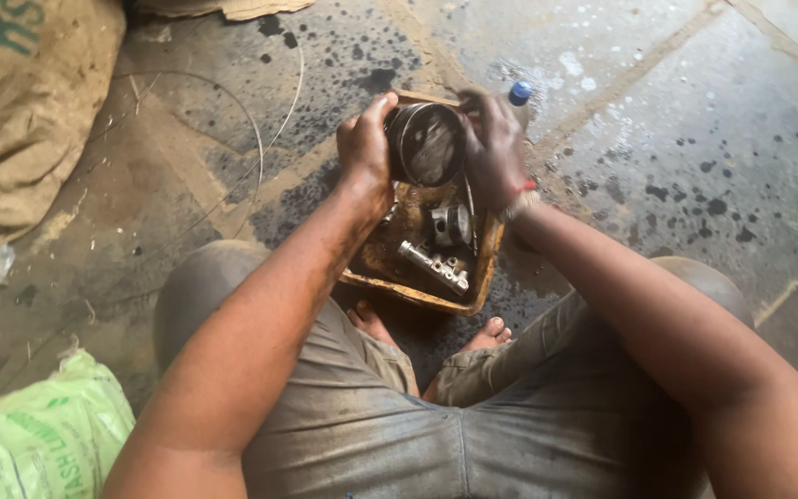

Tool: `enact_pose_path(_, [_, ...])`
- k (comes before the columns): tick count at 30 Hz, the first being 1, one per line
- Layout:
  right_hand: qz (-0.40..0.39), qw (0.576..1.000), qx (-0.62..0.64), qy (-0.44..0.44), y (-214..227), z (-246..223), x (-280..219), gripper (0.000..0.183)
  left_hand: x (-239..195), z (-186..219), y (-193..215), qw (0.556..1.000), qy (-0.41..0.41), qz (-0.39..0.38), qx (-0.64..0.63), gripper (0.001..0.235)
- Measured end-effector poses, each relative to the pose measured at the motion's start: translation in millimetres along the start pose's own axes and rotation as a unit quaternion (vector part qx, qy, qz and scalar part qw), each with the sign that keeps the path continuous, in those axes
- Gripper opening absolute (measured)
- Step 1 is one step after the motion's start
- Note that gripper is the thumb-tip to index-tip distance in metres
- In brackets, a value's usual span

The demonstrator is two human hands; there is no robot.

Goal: The person sits on the floor and cleans several small mechanical parts, including pistons and connecting rods, using a liquid from a plastic bottle and a wire tool. The parts are placed in a yellow tray during the process.

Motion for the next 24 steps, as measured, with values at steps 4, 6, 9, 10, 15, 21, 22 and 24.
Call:
enact_pose_path(4, [0.135,0.888,-0.334,0.286,3.6,-62.0,-41.3,0.063,2.4,2.5,4.0,0.999,0.01,0.044,-0.017,0.031])
enact_pose_path(6, [0.064,0.893,-0.31,0.319,-2.5,-81.4,-58.6,0.07,2.7,3.2,3.2,0.998,0.028,0.063,-0.002,0.034])
enact_pose_path(9, [0.044,0.911,-0.28,0.299,-8.9,-90.4,-60.1,0.071,0.1,-2.1,2.9,0.994,0.059,0.08,0.051,0.036])
enact_pose_path(10, [0.053,0.919,-0.272,0.282,-8.7,-89.4,-55.8,0.07,-0.4,-2.9,3.4,0.992,0.065,0.077,0.073,0.036])
enact_pose_path(15, [-0.022,0.953,-0.237,0.189,9.7,-77.2,-41.0,0.063,4.5,6.6,7.3,0.997,0.05,0.061,-0.007,0.032])
enact_pose_path(21, [0.033,0.901,-0.288,0.322,2.4,-85.7,-53.5,0.064,8.7,6.4,7.0,0.991,0.042,0.094,0.082,0.029])
enact_pose_path(22, [0.032,0.895,-0.298,0.329,-1.9,-87.4,-51.9,0.066,9.3,5.4,6.4,0.991,0.034,0.094,0.089,0.029])
enact_pose_path(24, [0.039,0.911,-0.289,0.291,-5.7,-88.4,-44.8,0.064,10.4,3.7,7.3,0.99,0.022,0.1,0.101,0.028])
Point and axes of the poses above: each hand's wrist, its own x-axis towards the middle knuckle, its own y-axis out of the back of the hand, z = x × y, the point moved 2 cm from there along x, towards the middle knuckle, and after that the axes turned 2 degrees about -z, right-handed, at the moved point
